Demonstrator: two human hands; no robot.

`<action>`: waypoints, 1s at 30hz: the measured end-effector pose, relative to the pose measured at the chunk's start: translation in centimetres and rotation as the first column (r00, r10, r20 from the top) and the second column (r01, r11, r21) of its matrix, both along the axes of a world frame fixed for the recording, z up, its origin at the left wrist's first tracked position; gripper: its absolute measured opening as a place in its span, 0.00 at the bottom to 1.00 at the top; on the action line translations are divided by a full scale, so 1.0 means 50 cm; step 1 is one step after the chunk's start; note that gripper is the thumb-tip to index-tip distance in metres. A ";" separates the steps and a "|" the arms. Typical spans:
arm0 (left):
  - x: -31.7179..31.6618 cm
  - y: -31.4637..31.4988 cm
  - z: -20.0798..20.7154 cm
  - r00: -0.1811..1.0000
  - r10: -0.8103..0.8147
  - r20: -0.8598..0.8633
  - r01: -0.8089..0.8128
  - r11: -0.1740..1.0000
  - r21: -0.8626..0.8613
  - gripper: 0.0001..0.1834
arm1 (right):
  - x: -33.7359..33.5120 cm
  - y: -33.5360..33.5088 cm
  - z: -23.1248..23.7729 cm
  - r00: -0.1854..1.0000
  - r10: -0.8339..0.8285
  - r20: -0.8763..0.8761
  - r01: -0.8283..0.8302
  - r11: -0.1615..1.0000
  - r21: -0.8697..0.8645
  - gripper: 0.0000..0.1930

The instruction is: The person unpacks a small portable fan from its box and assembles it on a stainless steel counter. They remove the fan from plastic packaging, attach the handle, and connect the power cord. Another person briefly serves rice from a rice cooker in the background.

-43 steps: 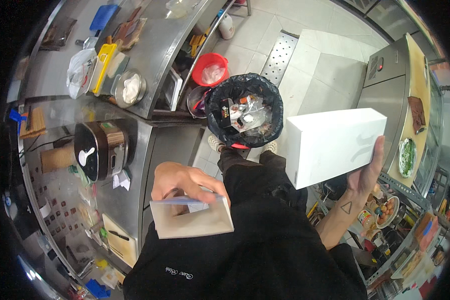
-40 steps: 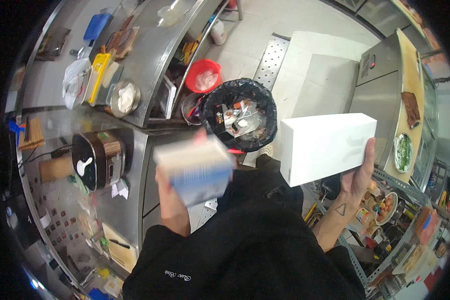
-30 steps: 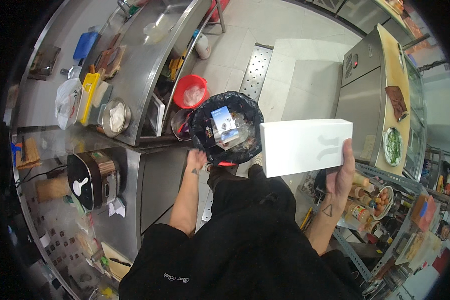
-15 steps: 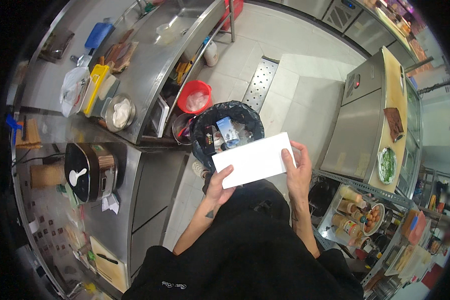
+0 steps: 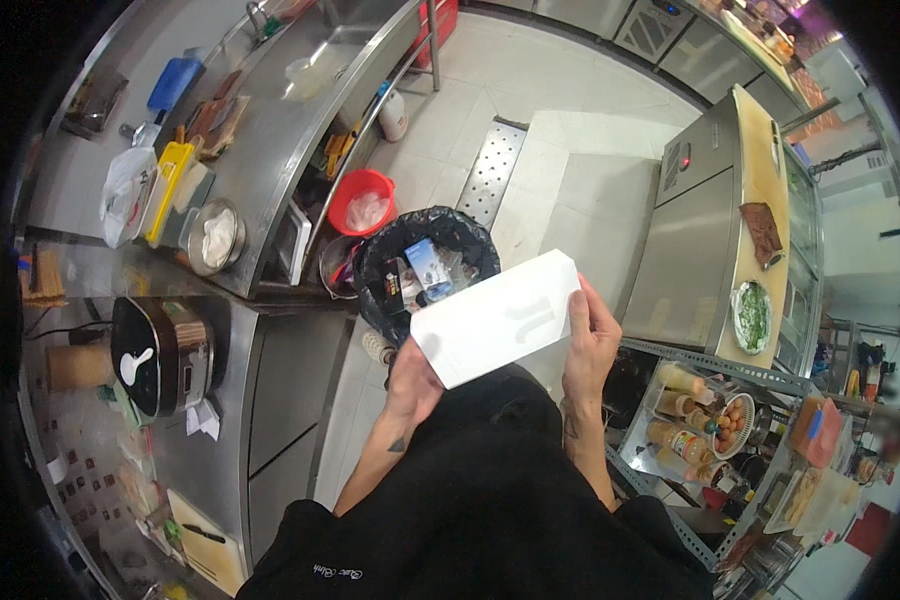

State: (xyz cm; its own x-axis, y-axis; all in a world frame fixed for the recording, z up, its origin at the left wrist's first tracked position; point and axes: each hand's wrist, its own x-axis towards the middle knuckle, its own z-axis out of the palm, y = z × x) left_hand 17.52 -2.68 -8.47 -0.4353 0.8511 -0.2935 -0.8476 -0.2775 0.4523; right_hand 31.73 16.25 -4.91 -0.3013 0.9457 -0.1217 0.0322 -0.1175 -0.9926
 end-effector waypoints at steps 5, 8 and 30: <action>-0.048 0.022 0.125 0.757 -0.150 -0.636 -0.083 0.943 -0.322 0.34 | 0.022 0.006 -0.002 0.963 0.081 -0.257 -0.093 0.995 -0.034 0.28; -0.057 0.022 0.153 0.629 -0.080 -0.773 -0.152 0.963 -0.224 0.30 | 0.021 0.000 0.026 0.875 0.163 -0.456 -0.226 0.970 -0.086 0.33; -0.025 0.033 0.168 0.139 -0.133 -0.981 -0.035 0.990 -0.139 0.67 | -0.071 -0.022 0.154 0.623 0.459 -0.634 -0.547 0.834 0.067 0.83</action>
State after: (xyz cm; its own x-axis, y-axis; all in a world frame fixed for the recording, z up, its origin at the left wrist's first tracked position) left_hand 16.27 -1.01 -0.07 -0.3811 0.8842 0.2700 0.3398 -0.1376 0.9304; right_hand 28.17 15.15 2.80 -0.7733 0.6134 0.1605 -0.4709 -0.3859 -0.7933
